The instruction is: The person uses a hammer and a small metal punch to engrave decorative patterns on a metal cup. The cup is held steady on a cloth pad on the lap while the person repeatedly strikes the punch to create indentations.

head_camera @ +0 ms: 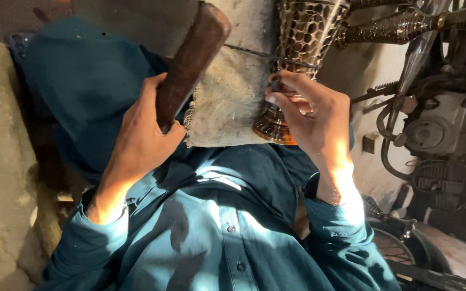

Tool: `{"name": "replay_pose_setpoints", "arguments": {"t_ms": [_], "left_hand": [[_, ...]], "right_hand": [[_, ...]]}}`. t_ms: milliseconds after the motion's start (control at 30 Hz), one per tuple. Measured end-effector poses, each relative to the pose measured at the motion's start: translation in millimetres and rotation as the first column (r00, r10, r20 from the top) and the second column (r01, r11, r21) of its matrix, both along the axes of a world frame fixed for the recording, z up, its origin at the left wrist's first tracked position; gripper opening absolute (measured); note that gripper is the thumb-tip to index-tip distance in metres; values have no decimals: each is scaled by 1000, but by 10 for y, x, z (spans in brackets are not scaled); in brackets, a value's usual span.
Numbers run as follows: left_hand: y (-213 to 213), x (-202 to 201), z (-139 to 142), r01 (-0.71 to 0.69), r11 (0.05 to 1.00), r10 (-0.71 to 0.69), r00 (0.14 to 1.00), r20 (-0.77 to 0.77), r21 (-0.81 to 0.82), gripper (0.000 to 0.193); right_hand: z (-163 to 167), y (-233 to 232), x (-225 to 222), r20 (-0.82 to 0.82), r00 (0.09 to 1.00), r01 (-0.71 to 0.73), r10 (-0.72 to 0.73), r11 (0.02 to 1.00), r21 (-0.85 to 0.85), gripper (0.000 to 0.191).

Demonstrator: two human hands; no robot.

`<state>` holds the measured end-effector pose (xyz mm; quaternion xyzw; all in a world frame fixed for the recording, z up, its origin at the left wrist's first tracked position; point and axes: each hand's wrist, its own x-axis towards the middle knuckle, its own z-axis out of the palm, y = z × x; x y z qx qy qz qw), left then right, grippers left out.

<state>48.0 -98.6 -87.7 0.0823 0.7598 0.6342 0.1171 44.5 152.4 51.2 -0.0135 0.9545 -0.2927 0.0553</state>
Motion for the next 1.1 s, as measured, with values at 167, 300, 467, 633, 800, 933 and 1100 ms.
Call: {"name": "replay_pose_setpoints", "arguments": {"t_ms": [167,300,467,633,800,933,1100], "left_hand": [[-46,9,-10,49,996,-51,998,-29,-74,63],[-51,-5,7,61,996,-68,992,-106,-69,61],[-37,-42,13,85,996,-88,986,-141,-29,60],[-23,-99,16,102,990,-117,980,-162,-98,53],[-22,-135,44,93,991,-116,958,-263,-99,64],[-4,-134,48,118,990,-133,969,-209,-82,82],[16,-164,-1,62,967,-163,895,-414,-246,88]], "right_hand": [[-29,-61,-5,-2,1000,16,-16,998,62,26],[-16,-85,8,-18,1000,7,-5,994,108,24],[-46,-99,32,-42,999,6,-1,993,119,26],[-73,-92,43,-50,999,10,-4,993,116,27],[-97,-100,39,-55,998,17,-11,994,108,27],[-108,-105,43,-49,999,23,-18,995,100,27],[-117,-100,56,-60,998,16,-9,993,116,28]]}}
